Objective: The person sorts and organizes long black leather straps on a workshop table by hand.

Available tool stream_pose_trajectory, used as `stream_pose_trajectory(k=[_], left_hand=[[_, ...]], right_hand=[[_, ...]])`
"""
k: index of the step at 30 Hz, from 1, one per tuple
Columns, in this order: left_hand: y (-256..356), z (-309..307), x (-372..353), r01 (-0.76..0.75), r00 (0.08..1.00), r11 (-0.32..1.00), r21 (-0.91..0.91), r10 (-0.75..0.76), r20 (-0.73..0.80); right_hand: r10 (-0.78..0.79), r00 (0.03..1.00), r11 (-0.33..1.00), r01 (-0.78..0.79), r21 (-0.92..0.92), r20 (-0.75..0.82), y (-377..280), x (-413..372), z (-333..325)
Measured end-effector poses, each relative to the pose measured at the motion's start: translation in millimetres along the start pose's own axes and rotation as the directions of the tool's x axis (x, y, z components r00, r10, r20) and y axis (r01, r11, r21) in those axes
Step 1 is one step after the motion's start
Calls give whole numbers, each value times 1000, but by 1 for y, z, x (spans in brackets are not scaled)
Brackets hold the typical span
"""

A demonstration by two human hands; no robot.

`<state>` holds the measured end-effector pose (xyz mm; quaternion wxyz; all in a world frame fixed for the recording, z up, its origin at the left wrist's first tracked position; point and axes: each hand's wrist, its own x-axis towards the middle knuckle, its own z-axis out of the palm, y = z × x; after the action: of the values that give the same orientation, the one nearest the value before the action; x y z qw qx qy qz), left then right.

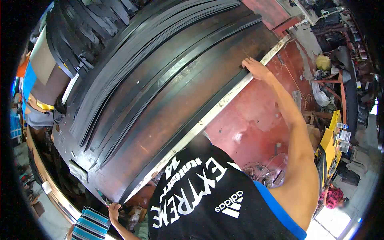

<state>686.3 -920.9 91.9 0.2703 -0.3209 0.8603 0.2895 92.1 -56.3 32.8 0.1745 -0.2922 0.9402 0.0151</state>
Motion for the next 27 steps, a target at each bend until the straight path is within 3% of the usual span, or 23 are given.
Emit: stream_pose_trajectory(k=[3,5,9,12,14,17,18,20,21,22,23,24,27], left_hand=[[12,4,0,64,997,998,-2,-63,54],[21,13,2,9,1000,999,38,-10,17],[23,31,9,1,999,1000,10,-1,-48],[28,35,9,16,999,1000,-5,-16,-52],[37,36,6,38,995,999,-17,-39,-87],[47,39,3,90,983,996,-13,-91,-160],[31,39,11,130,991,990,-54,-131,-5],[27,47,10,119,988,993,6,-118,-98],[52,49,2,63,971,998,18,-57,-234],[54,48,5,108,970,994,12,-103,-219],[55,52,6,148,971,989,7,-144,-191],[53,57,8,151,965,988,-20,-152,-213],[50,67,14,110,958,994,21,-100,-270]], right_hand=[[-3,999,999,4,32,-39,18,-3,7],[112,990,993,-115,-23,-85,26,-8,12],[213,977,976,-214,-42,-25,33,-6,3],[198,980,980,-198,5,5,46,0,4],[139,988,987,-143,-72,-68,48,-3,6],[54,983,998,-60,-33,-175,63,-10,25],[33,974,999,-38,-15,-222,80,-10,44],[127,987,992,-129,-13,-101,61,-6,24],[46,974,996,-62,-65,-224,80,-7,48],[107,991,992,-112,-58,-75,49,-7,8],[-6,971,996,-17,-93,-237,58,-9,21],[53,983,998,-57,-17,-178,57,-10,18],[58,969,987,-92,-132,-240,44,-11,15]])
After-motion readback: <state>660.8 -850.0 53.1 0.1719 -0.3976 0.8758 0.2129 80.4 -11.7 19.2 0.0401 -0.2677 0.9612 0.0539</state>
